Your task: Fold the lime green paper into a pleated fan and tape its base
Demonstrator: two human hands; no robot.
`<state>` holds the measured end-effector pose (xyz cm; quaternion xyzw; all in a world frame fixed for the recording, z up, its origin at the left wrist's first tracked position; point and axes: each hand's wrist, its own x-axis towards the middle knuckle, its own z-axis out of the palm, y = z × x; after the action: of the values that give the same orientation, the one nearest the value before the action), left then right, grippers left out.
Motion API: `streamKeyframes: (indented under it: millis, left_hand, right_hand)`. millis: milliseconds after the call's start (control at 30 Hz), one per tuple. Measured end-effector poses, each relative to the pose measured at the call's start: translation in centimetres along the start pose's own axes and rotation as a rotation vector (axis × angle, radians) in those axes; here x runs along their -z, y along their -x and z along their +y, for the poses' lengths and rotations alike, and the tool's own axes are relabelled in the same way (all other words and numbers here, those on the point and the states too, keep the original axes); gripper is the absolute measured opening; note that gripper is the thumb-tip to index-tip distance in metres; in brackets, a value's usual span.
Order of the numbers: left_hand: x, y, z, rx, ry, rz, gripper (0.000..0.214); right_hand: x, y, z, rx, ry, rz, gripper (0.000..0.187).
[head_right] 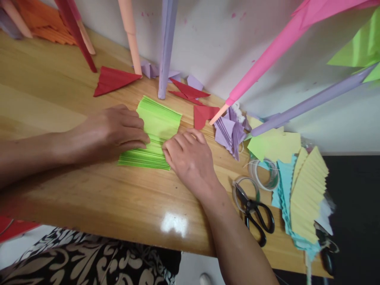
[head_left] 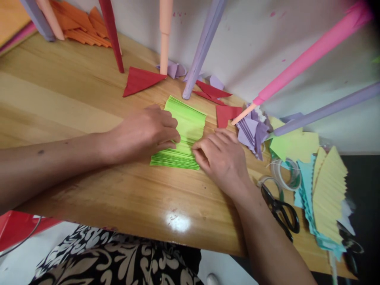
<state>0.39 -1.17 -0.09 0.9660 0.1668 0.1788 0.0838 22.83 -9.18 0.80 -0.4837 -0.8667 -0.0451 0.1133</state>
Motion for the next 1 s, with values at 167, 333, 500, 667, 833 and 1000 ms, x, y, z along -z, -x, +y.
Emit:
streamKeyframes:
  millis: [167,333,500,667,833,1000]
  left_hand:
    - [0.0,-0.2,0.2,-0.007,-0.024,-0.028,0.033]
    - [0.4,-0.4,0.4,0.031,-0.019,-0.103,0.030]
    - [0.5,-0.1,-0.3,0.049,0.003,-0.098,0.028]
    - [1.0,0.0,-0.8,0.076,-0.020,-0.102,0.028]
    - [1.3,0.1,-1.0,0.074,-0.066,-0.112,0.028]
    - [1.0,0.1,-1.5,0.230,0.000,-0.014,0.025]
  right_hand:
    - [0.0,-0.1,-0.1,0.001,0.002,-0.008,0.023]
    - [0.0,0.0,-0.1,0.006,0.013,-0.004,0.024]
    - [0.0,0.2,0.3,-0.003,0.015,0.010,0.021]
    - [-0.1,0.3,0.8,0.005,0.039,0.047,0.017]
    - [-0.1,0.4,0.8,-0.004,0.023,0.046,0.016]
    - [0.0,0.5,1.0,-0.021,0.021,0.066,0.015]
